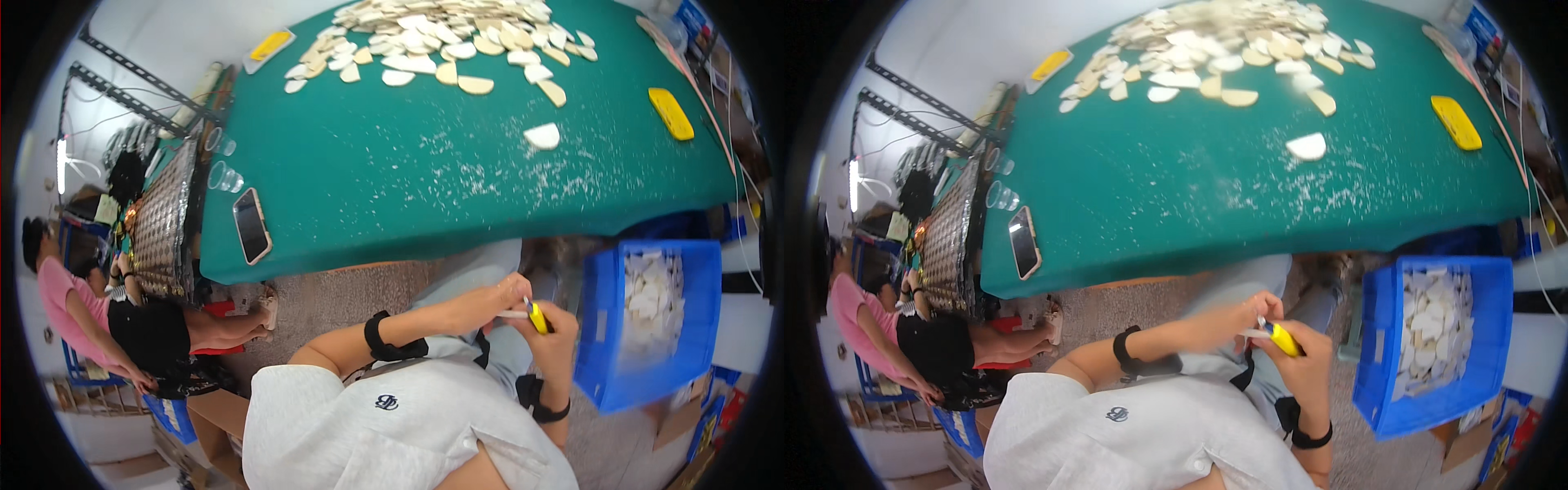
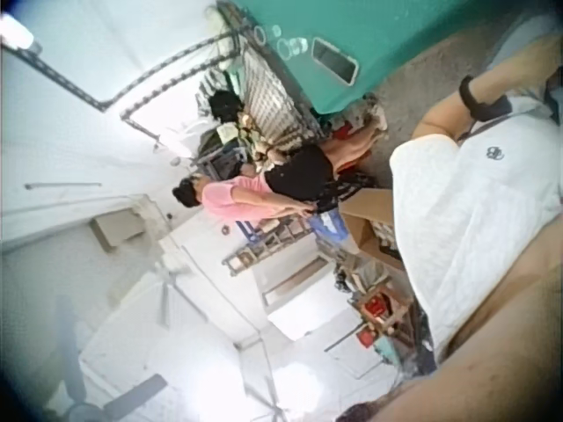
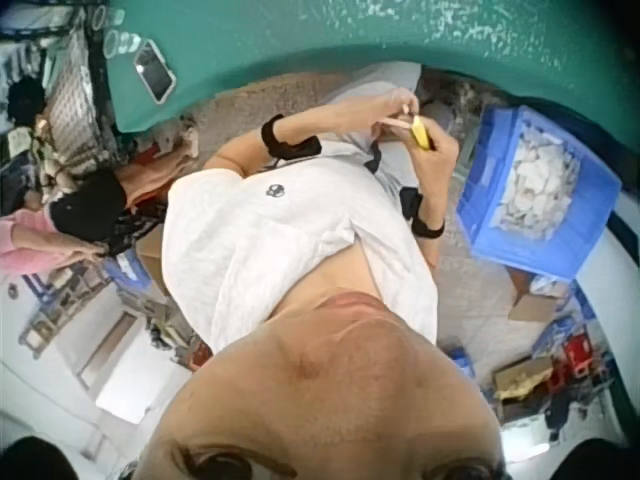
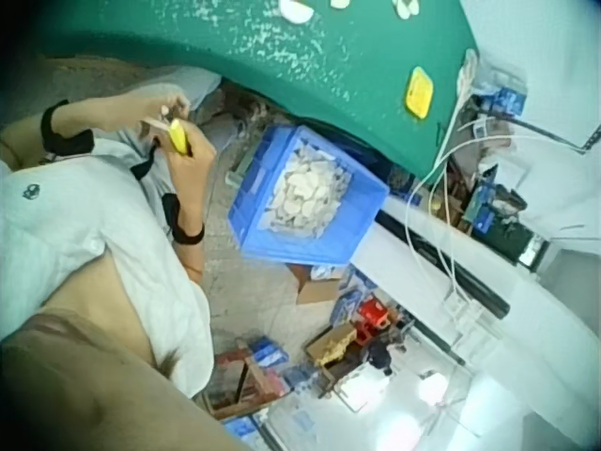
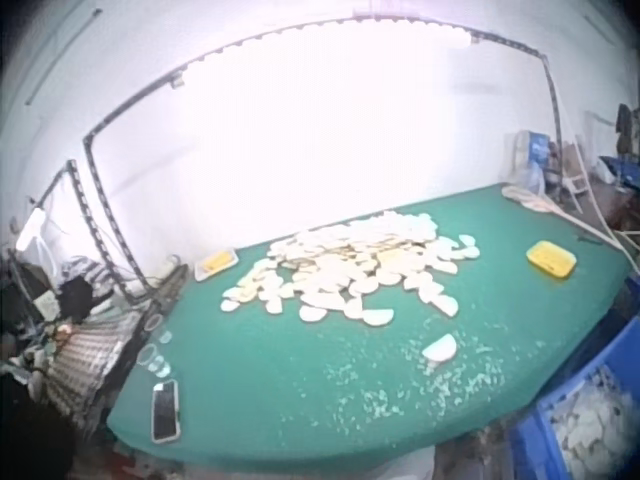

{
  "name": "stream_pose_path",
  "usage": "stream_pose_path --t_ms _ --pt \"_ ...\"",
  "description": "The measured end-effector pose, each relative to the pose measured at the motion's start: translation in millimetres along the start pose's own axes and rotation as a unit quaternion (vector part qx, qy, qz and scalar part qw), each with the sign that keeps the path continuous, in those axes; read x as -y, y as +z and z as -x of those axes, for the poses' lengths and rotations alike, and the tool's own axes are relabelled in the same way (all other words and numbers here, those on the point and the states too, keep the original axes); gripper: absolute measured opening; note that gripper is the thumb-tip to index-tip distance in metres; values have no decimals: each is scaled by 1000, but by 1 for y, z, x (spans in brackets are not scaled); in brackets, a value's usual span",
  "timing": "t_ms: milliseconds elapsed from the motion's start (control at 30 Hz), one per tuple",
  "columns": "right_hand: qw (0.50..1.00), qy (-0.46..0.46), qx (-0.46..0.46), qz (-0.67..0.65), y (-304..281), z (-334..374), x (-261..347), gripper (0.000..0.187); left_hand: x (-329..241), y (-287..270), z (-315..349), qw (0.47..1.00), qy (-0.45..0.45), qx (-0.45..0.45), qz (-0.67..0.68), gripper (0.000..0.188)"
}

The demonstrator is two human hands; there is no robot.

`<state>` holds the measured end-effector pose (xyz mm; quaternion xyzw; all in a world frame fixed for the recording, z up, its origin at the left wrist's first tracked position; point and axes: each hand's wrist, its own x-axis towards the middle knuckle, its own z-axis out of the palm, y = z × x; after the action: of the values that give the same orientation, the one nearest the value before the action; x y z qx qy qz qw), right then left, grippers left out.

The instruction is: Cleaning and scraping the edges of white semi-circular parts using a small handheld tool.

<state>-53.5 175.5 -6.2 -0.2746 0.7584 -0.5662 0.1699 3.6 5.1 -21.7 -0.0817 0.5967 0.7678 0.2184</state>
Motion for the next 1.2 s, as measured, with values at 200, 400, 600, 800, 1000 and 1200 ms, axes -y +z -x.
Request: stream_pose_path --t_ms 200,400,600,800,1000,1200 --pt "940 31 -315 129 -103 28 -55 24 -65 -50 21 931 141 -205 -268 41" --pt "816 34 -491 303 -176 58 -100 35 -136 -152 57 780 177 -507 -321 42" --pt "872 143 -396 250 -133 75 -124 31 -105 -176 26 702 214 -536 -417 43" --pt "971 90 -180 129 -57 59 -72 27 -23 -171 56 524 120 -495 -683 47" --pt "973 61 -169 142 -41 111 -70 26 15 -174 23 574 89 -506 -637 48" --pt "984 52 -116 125 -15 112 -45 27 4 -176 43 562 80 -539 -623 49"
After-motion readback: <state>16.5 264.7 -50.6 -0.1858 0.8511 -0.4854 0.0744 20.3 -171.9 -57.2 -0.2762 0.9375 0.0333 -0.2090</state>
